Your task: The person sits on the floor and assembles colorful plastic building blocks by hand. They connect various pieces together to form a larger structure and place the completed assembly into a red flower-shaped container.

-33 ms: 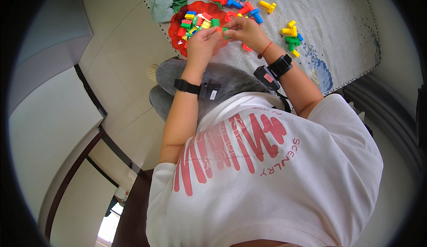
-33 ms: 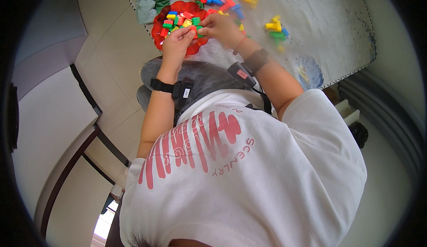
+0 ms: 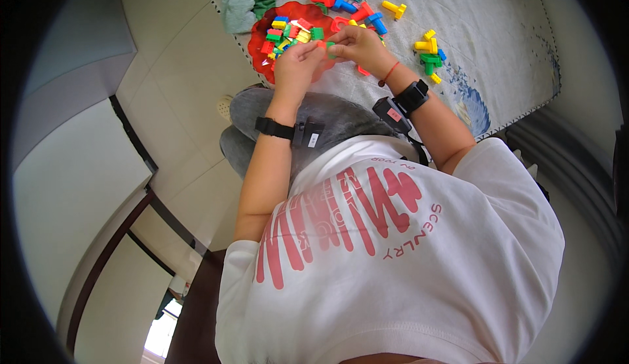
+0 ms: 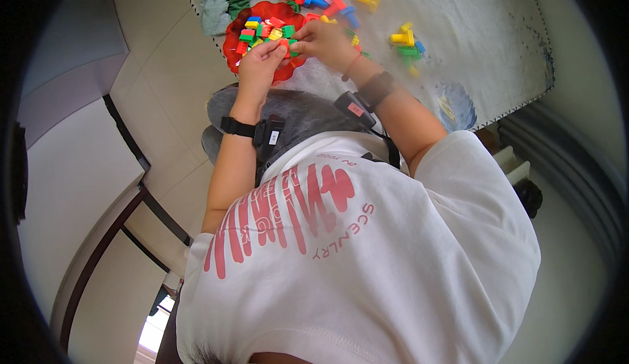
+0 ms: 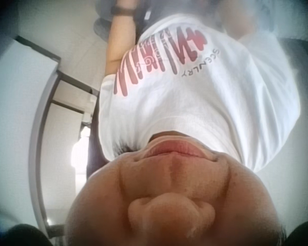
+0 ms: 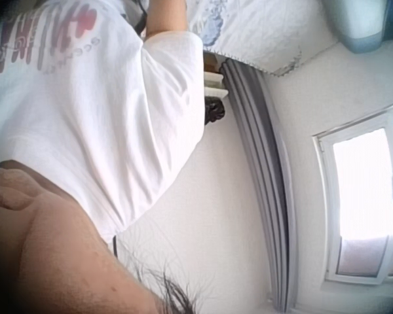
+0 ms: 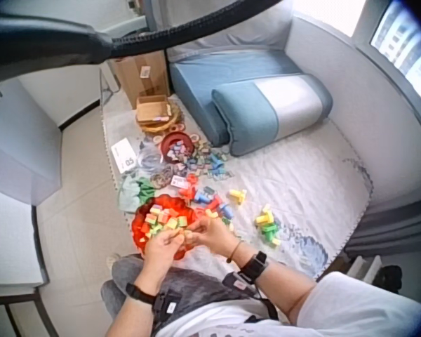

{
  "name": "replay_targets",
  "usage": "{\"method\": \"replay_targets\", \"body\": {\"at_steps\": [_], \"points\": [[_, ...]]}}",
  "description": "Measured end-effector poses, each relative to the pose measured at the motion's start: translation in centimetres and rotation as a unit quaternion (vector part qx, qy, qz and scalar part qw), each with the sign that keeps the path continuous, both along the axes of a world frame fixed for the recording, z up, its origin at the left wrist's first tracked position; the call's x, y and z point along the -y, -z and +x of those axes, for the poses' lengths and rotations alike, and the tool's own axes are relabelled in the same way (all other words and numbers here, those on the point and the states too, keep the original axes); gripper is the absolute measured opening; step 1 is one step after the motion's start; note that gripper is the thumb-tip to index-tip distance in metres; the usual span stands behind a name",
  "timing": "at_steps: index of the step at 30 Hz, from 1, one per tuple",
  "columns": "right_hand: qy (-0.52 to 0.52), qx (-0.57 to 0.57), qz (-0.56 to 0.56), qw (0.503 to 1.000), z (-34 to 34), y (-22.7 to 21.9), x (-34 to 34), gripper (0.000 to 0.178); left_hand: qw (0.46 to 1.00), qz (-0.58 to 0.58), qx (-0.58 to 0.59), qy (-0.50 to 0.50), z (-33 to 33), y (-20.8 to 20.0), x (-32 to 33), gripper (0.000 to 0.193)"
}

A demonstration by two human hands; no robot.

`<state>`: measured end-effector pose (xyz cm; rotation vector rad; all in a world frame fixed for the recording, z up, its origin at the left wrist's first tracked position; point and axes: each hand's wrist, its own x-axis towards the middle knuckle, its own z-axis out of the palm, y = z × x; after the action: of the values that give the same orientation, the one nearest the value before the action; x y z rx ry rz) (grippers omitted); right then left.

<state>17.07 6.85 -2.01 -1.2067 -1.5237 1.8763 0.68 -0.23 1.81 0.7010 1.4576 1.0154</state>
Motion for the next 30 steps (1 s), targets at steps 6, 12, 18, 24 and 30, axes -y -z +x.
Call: {"method": "replay_targets", "body": {"at_steps": [6, 12, 18, 24, 30], "points": [[0.016, -0.030, -0.097, 0.995, -0.8, -1.3, 1.4, 0.023, 0.999, -0.018, -0.022, 0.025, -0.6, 1.9, 0.5, 0.031], [0.033, 0.174, 0.227, 0.958, 3.4, 5.2, 0.6, 0.029, 0.991, 0.015, -0.132, 0.005, -1.9, 4.6, 0.0, 0.040], [0.059, 0.428, 0.304, 0.849, 6.8, 5.8, -0.1, 0.024, 0.963, 0.099, -0.247, -0.033, -3.2, 6.1, -0.6, 0.039], [0.041, 0.440, 0.284, 0.851, 5.9, 3.8, -1.2, 0.027, 0.987, 0.060, -0.130, 0.069, 0.1, 4.5, -0.8, 0.031], [0.010, 0.135, 0.302, 0.944, 2.9, -0.4, 1.6, 0.022, 0.996, 0.012, 0.034, 0.080, 4.5, 3.3, -1.7, 0.030]]}}
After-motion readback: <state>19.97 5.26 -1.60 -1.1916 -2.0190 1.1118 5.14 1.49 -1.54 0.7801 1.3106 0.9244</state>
